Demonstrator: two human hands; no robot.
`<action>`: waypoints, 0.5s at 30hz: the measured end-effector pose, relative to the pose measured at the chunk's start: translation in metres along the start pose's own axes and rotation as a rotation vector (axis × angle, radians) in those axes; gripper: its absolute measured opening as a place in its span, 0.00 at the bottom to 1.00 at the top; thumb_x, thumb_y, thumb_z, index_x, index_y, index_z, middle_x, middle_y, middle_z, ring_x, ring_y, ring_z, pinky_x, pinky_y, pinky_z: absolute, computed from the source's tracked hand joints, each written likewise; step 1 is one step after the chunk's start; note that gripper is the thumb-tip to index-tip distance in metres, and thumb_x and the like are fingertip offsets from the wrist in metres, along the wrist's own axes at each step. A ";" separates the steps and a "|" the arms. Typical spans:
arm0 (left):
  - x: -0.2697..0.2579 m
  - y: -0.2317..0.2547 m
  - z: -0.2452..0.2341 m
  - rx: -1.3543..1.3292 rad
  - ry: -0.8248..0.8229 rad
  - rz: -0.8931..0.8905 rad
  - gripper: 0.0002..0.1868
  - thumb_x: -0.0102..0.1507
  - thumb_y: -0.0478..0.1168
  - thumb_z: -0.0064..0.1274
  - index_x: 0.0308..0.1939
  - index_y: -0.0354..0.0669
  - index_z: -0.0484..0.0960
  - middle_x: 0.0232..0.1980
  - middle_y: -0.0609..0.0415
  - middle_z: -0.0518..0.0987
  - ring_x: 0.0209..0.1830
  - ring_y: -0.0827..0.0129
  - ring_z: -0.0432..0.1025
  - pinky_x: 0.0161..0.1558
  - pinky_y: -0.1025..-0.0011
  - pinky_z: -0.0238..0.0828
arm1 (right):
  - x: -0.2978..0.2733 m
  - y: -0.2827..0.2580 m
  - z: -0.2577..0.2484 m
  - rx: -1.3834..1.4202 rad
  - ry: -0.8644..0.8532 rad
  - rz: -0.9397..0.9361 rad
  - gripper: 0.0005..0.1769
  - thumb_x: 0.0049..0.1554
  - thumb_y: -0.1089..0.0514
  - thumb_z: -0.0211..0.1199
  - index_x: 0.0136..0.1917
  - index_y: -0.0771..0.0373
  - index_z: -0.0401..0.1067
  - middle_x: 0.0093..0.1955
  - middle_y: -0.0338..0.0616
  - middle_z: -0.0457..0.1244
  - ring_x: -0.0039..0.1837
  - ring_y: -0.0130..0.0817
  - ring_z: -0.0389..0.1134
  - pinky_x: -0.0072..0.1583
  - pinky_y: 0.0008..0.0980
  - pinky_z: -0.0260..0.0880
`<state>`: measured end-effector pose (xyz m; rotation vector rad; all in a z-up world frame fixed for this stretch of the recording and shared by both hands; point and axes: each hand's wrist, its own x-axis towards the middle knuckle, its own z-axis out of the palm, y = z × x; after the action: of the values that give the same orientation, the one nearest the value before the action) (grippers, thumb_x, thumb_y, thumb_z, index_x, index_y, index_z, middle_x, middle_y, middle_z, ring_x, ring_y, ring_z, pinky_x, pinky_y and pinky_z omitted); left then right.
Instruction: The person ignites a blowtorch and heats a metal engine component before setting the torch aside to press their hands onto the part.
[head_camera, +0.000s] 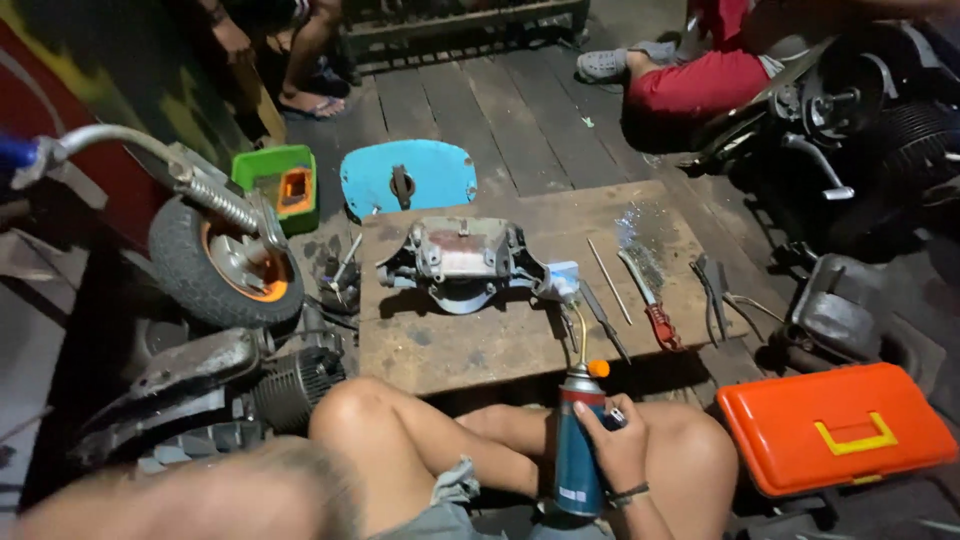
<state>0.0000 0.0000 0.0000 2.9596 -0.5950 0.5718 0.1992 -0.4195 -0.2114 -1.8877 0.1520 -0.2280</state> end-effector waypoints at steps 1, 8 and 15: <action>0.060 0.001 0.018 0.014 -0.007 0.004 0.09 0.55 0.48 0.49 0.27 0.51 0.78 0.40 0.51 0.74 0.41 0.53 0.65 0.43 0.51 0.63 | 0.000 -0.004 0.000 -0.033 -0.003 0.040 0.18 0.46 0.57 0.77 0.35 0.67 0.68 0.32 0.43 0.65 0.33 0.30 0.63 0.39 0.27 0.67; 0.229 0.080 0.222 -1.042 0.207 -0.261 0.08 0.64 0.40 0.51 0.38 0.38 0.81 0.33 0.54 0.80 0.26 0.67 0.69 0.31 0.71 0.67 | -0.003 -0.001 0.003 -0.076 0.023 -0.030 0.19 0.45 0.55 0.77 0.35 0.66 0.68 0.31 0.41 0.63 0.34 0.29 0.62 0.40 0.27 0.67; 0.201 0.116 0.290 -1.339 -0.209 -0.541 0.14 0.66 0.45 0.50 0.47 0.40 0.83 0.39 0.56 0.84 0.32 0.72 0.73 0.37 0.75 0.72 | -0.005 -0.012 0.002 -0.098 0.041 0.011 0.19 0.44 0.55 0.77 0.34 0.66 0.69 0.31 0.41 0.63 0.33 0.29 0.61 0.40 0.27 0.67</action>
<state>0.2271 -0.2191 -0.1949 1.7370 -0.0532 -0.1828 0.1950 -0.4131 -0.2005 -1.9802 0.2044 -0.2564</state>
